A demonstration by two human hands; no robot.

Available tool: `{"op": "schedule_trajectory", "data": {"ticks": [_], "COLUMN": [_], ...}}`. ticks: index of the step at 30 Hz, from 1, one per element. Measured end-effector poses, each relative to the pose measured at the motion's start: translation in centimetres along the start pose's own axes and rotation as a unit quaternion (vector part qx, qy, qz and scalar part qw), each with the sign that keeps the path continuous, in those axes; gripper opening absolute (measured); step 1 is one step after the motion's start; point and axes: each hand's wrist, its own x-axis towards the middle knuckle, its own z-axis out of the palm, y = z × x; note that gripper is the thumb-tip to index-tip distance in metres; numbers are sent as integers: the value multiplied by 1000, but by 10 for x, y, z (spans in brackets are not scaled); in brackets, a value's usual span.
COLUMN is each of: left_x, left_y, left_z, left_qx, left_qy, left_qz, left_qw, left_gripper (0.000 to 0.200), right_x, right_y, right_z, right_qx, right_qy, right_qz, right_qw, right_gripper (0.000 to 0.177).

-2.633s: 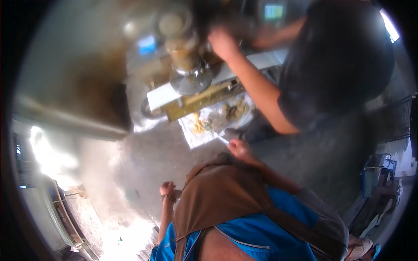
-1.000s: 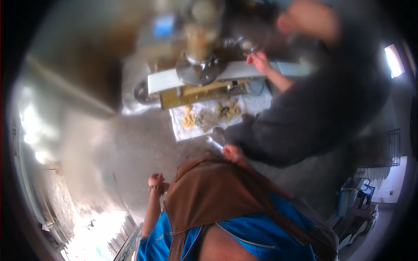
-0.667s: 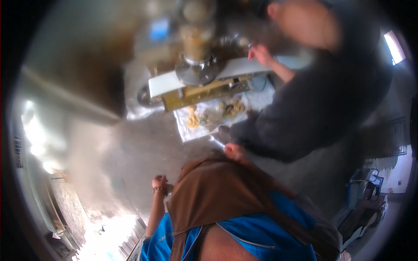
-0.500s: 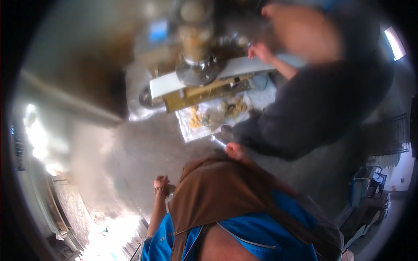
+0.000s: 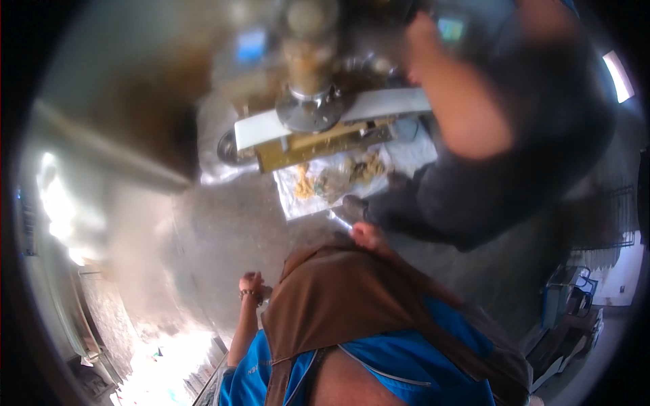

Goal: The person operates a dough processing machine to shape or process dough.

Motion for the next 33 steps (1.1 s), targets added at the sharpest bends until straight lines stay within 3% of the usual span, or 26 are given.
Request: {"op": "schedule_trajectory", "data": {"ticks": [4,33], "left_x": [0,-22], "left_y": [1,6], "left_z": [5,20], "left_qx": [25,-58], "left_qy": [-10,-16], "left_qz": [10,-26], "left_qw": [1000,998], "left_gripper": [38,38], "right_x": [-9,-1], "right_y": [-19,6], "right_z": [-10,-11], "right_qx": [1,18], "right_qy": [-10,-32], "right_qz": [45,39], "right_qw": [999,999], "right_gripper": [36,37]}}
